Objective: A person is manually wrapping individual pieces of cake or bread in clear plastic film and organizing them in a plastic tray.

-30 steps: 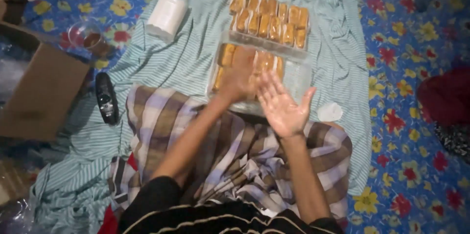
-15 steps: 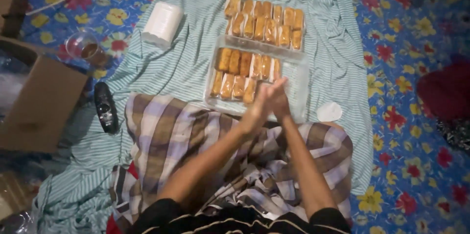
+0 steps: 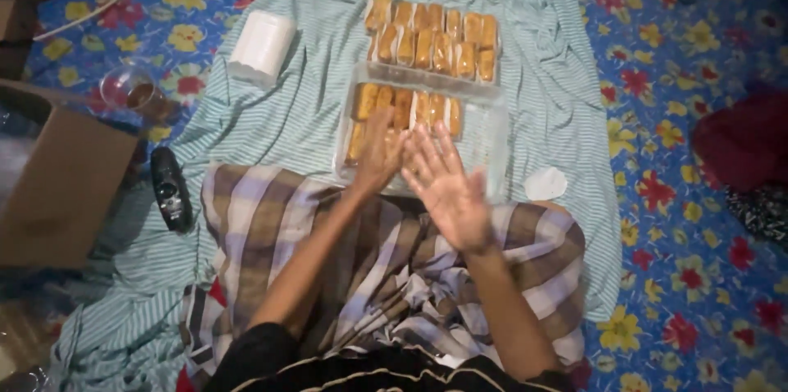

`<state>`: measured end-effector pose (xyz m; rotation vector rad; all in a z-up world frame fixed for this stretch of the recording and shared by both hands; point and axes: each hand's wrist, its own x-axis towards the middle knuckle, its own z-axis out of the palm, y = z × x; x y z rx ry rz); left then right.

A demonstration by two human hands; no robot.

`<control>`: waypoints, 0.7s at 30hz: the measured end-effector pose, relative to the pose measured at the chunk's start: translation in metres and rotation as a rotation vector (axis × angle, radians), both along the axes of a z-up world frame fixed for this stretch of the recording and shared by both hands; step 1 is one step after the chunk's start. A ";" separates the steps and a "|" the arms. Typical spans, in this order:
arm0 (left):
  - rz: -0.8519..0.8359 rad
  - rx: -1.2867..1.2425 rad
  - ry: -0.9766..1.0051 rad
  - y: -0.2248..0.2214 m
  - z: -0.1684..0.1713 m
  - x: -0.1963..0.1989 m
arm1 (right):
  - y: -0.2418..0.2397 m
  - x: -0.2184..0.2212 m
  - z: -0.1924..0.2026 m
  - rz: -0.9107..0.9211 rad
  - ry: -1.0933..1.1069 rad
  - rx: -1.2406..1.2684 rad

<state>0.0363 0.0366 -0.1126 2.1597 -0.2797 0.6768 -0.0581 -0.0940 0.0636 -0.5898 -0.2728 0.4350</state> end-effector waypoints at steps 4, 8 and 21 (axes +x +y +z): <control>-0.381 -0.682 0.470 -0.037 0.023 -0.026 | 0.020 0.013 -0.047 -0.560 -0.689 -0.983; -0.589 -1.052 0.546 -0.045 0.105 -0.073 | 0.005 0.028 -0.105 -0.771 -0.906 -1.151; -0.518 0.145 -0.331 -0.047 0.105 -0.060 | -0.027 0.009 -0.049 -0.238 0.331 -0.170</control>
